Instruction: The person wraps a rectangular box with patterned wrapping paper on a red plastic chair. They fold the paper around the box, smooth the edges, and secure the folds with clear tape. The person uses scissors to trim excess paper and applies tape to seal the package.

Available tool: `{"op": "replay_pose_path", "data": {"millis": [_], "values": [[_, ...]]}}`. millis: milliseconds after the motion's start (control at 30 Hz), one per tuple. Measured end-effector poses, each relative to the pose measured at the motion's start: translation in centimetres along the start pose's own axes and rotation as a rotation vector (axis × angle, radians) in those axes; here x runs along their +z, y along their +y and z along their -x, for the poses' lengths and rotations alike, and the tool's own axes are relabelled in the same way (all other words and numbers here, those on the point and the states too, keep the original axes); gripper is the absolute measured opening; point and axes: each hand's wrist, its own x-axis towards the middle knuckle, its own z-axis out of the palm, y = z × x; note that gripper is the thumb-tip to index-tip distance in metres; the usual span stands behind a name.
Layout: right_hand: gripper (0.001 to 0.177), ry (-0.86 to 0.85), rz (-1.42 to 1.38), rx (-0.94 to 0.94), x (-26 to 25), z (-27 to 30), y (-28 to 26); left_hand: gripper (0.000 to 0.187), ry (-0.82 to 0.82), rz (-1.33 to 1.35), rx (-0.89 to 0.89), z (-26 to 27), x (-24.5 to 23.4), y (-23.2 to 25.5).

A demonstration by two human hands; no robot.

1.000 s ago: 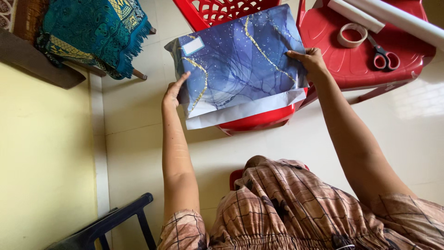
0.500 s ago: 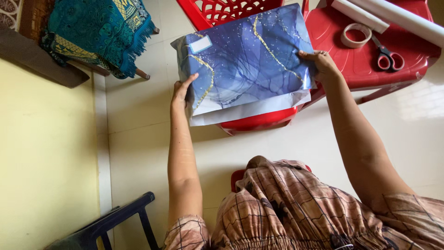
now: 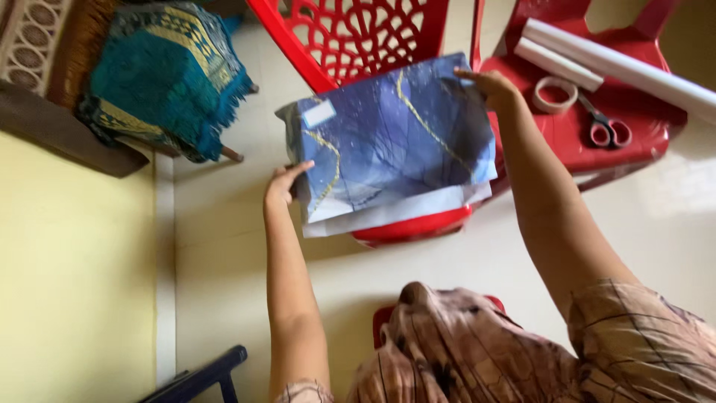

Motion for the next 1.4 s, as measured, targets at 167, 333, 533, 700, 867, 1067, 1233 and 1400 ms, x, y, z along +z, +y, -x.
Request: {"op": "replay_pose_path", "data": {"millis": [167, 333, 533, 700, 867, 1067, 1233, 1400], "values": [[0.026, -0.158, -0.072, -0.048, 0.7, -1.9, 1.2, 0.069, -0.03, 0.21, 0.02, -0.3, -1.8, -2.1], [0.022, -0.249, -0.249, -0.064, 1.6, -1.7, 1.2, 0.068, -0.014, 0.125, 0.033, 0.2, -2.4, -1.5], [0.033, -0.222, -0.1, -0.085, 0.7, 2.0, 3.8, 0.074, -0.076, 0.2, -0.01, 1.4, -2.5, -2.8], [0.039, -0.209, -0.055, -0.106, -1.5, 4.2, 4.2, 0.079, -0.074, 0.218, 0.079, -0.2, 0.2, -3.0], [0.038, -0.208, -0.102, -0.067, -3.9, 5.0, 3.3, 0.076, -0.045, 0.332, 0.042, -1.4, 3.1, -4.2], [0.05, -0.156, 0.016, -0.057, -3.6, 6.2, 3.5, 0.072, -0.13, 0.407, 0.029, -2.5, 2.0, -4.8], [0.055, -0.068, 0.008, -0.067, -3.0, 7.3, 3.9, 0.074, -0.159, 0.427, -0.007, -3.2, 1.8, -5.1], [0.053, -0.121, 0.006, -0.066, -2.3, 8.5, 3.5, 0.081, -0.113, 0.383, -0.04, -3.0, 1.8, -4.9]]}}
